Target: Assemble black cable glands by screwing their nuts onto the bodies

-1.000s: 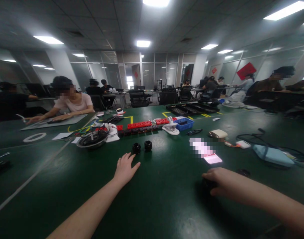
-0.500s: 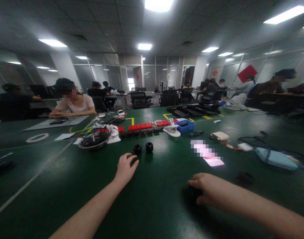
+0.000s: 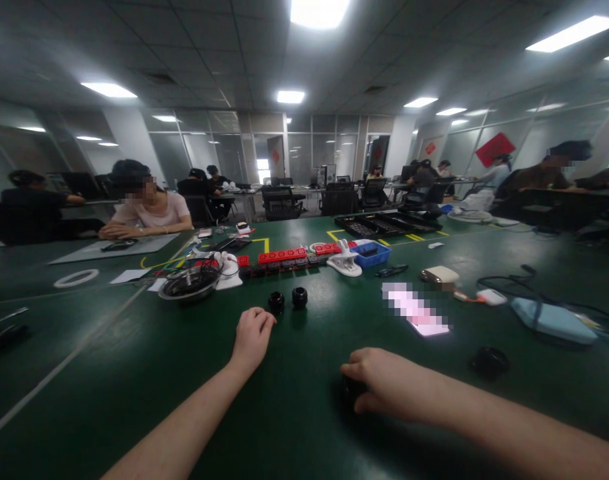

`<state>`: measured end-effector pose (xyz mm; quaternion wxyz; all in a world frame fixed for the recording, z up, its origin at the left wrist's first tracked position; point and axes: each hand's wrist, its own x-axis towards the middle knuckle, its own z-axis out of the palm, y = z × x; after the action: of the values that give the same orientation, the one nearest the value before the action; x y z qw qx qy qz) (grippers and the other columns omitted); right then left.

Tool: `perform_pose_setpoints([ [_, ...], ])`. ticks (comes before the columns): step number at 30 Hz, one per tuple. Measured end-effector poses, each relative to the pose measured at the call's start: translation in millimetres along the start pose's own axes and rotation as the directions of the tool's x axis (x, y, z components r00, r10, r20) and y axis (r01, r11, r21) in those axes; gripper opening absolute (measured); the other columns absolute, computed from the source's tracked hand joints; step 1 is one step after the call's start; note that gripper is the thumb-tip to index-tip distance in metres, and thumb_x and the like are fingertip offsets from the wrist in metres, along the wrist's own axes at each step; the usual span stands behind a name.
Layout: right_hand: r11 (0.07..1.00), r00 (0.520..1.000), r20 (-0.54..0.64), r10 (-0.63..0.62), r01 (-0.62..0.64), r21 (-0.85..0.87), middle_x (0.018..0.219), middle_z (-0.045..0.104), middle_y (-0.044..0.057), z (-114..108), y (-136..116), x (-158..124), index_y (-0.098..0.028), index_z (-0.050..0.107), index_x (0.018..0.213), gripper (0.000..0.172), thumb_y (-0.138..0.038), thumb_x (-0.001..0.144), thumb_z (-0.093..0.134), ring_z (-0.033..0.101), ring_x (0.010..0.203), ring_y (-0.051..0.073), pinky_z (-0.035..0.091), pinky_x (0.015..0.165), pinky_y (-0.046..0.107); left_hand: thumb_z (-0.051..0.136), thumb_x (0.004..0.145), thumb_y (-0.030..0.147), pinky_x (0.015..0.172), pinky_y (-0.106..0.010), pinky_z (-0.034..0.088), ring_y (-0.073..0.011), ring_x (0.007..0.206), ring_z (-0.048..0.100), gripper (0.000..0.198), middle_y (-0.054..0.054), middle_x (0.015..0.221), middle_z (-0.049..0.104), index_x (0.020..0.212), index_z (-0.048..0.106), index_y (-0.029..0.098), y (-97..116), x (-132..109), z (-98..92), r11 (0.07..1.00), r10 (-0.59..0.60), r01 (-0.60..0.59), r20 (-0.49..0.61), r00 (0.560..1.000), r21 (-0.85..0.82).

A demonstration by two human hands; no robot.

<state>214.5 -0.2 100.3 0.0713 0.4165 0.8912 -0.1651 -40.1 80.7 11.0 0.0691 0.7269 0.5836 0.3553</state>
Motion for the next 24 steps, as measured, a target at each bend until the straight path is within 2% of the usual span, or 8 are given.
perform_pose_setpoints([
  [9,0.996,0.998,0.005,-0.067,0.067,-0.056,0.089,0.057,0.008,-6,-18,28,-0.014,0.058,0.102,0.036,-0.035,0.072,0.060,0.056,0.076,0.019,0.042,0.060,0.024,0.037,0.084,0.030,0.072,-0.034,0.040,-0.0202,0.084,0.046,0.027,-0.003,0.082,0.049,0.071,0.058,0.020,-6,0,4.1,0.996,0.085,-0.080,-0.139,0.987,0.045],
  [17,0.978,0.994,0.034,-0.107,0.111,-0.176,0.088,0.060,0.009,-14,-34,57,-0.012,0.060,0.100,0.038,-0.038,0.072,0.060,0.057,0.073,0.020,0.042,0.055,0.025,0.036,0.084,0.028,0.070,-0.033,0.038,-0.0197,0.080,0.045,0.027,-0.003,0.078,0.048,0.065,0.053,0.019,-6,0,4.2,0.992,0.125,-0.120,-0.174,0.977,0.043],
  [24,0.970,0.994,0.013,-0.106,0.106,-0.218,0.091,0.061,0.010,-18,-43,85,-0.013,0.060,0.101,0.039,-0.040,0.073,0.058,0.059,0.079,0.021,0.045,0.059,0.024,0.035,0.084,0.028,0.069,-0.032,0.037,-0.0192,0.078,0.045,0.028,-0.003,0.076,0.048,0.064,0.052,0.019,-6,1,4.2,0.991,0.137,-0.135,-0.170,0.976,0.025],
])
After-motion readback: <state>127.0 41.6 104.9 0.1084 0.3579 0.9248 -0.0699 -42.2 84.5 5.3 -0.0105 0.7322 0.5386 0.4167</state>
